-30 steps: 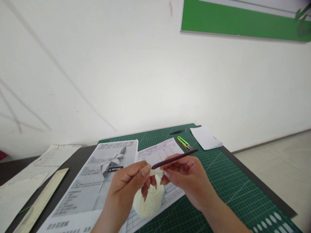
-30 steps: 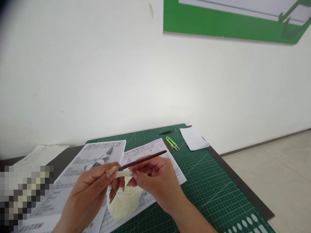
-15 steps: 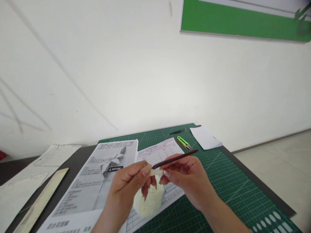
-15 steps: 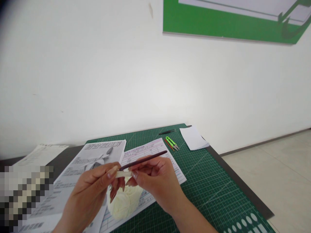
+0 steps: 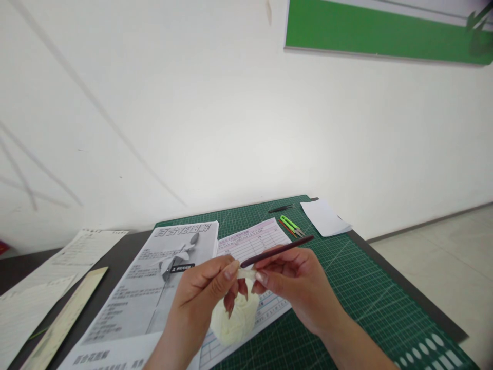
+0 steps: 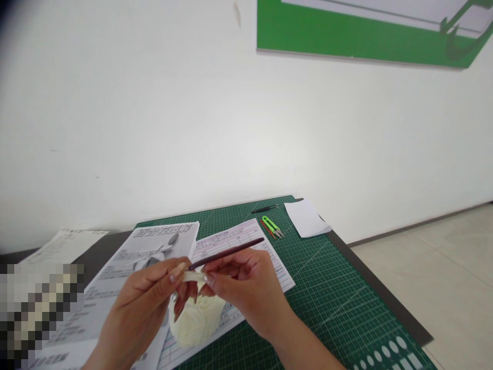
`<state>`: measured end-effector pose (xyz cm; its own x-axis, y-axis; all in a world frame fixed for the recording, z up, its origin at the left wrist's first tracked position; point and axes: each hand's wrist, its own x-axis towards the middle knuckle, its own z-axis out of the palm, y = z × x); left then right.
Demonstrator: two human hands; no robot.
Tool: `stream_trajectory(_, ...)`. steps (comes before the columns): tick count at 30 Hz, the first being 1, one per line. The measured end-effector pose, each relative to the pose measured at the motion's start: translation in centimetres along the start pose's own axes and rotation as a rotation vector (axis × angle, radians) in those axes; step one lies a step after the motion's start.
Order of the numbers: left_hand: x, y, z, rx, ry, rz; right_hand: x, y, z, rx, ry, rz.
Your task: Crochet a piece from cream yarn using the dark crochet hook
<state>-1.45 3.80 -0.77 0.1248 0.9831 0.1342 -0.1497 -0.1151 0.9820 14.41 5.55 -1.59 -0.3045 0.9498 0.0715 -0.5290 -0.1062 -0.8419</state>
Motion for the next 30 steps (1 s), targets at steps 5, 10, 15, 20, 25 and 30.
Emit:
stream_trajectory(5,-0.06,-0.03,0.02,-0.020,-0.008,-0.015,0.04,-0.15,0.18,-0.053,0.013,-0.026)
stream_trajectory(10,-0.04,-0.05,0.07,0.006,-0.012,-0.003,0.02,-0.17,0.23,-0.041,-0.022,-0.006)
stream_trajectory(15,0.07,-0.22,0.02,0.017,-0.030,-0.016,-0.01,0.03,0.05,0.002,-0.053,0.013)
stream_trajectory(20,-0.07,-0.42,-0.17,0.040,-0.035,-0.016,-0.08,0.02,0.16,0.035,-0.034,0.027)
stream_trajectory(25,-0.09,-0.38,-0.05,0.026,-0.022,-0.024,0.05,0.10,0.14,0.103,-0.003,0.032)
stream_trajectory(30,0.00,-0.32,0.11,0.035,-0.016,-0.034,0.14,0.11,-0.06,0.153,-0.045,0.036)
